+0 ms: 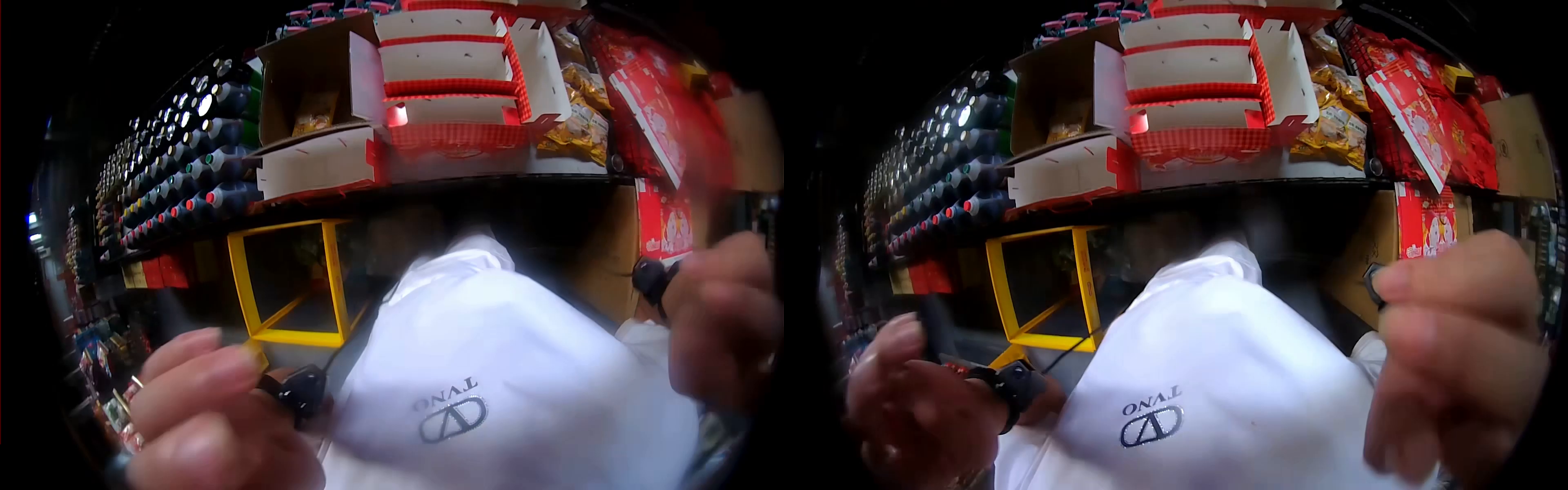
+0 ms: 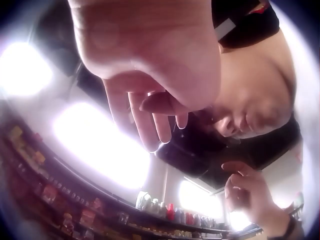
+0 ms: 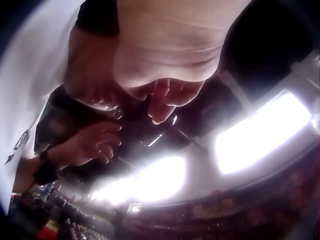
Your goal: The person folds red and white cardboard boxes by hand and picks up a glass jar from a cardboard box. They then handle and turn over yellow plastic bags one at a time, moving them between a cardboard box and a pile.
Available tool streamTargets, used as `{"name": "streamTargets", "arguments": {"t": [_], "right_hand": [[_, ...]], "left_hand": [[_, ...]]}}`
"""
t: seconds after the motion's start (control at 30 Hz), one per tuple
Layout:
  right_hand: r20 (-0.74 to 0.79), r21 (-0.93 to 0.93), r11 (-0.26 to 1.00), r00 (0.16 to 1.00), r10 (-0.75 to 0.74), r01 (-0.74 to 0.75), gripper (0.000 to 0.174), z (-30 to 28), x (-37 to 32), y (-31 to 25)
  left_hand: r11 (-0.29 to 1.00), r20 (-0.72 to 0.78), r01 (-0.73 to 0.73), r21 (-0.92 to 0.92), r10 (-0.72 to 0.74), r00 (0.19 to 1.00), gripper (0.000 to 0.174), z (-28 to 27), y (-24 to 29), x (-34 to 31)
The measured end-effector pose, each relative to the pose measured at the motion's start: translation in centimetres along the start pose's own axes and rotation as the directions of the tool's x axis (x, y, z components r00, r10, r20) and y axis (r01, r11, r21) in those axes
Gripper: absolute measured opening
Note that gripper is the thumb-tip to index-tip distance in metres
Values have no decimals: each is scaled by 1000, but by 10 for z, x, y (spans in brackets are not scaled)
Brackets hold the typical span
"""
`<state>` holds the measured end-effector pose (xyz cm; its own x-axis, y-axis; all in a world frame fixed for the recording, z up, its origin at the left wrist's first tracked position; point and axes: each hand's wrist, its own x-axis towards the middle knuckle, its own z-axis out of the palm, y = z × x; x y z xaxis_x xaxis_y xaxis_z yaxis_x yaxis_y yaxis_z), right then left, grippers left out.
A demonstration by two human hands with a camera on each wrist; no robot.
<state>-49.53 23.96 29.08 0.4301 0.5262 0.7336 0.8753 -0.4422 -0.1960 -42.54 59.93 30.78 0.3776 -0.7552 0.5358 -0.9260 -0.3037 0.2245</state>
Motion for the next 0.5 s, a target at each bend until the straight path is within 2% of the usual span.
{"name": "streamTargets", "arguments": {"t": [0.07, 0.13, 0.17, 0.2, 0.27, 0.3, 0.33, 0.37, 0.43, 0.5], "right_hand": [[-132, -103, 952, 953, 274, -288, 37, 14, -17, -23], [-274, -86, 817, 802, 530, -570, 43, 39, -46, -48], [-334, -49, 724, 695, 637, -688, 47, 52, -61, -60], [-354, 90, 619, 556, 752, -780, 47, 63, -73, -69], [-328, 142, 398, 336, 883, -906, 44, 78, -90, -89], [-320, 118, 326, 275, 907, -938, 39, 83, -102, -95], [-318, 38, 281, 255, 913, -959, 34, 86, -108, -101], [-317, -37, 231, 231, 920, -972, 30, 88, -113, -105], [-302, -97, 196, 216, 928, -976, 24, 89, -121, -106], [-285, -151, 181, 218, 933, -972, 20, 86, -131, -101]], "left_hand": [[983, -130, 141, -120, -157, 979, 25, 24, 5, -20], [919, -326, 226, -323, -332, 885, 23, 71, 4, -39], [916, -235, 303, -262, -365, 901, 40, 82, -8, -50], [827, -101, 459, -325, -513, 852, 51, 100, -15, -68], [752, 50, 619, -229, -625, 779, 50, 148, -30, -106], [750, 103, 634, -187, -627, 772, 43, 168, -35, -126], [765, 161, 633, -123, -614, 773, 38, 186, -35, -147], [743, 264, 662, -103, -621, 738, 36, 198, -31, -163], [776, 342, 613, -145, -542, 768, 36, 221, -21, -190], [741, 430, 646, -185, -530, 731, 34, 230, -7, -195]]}}
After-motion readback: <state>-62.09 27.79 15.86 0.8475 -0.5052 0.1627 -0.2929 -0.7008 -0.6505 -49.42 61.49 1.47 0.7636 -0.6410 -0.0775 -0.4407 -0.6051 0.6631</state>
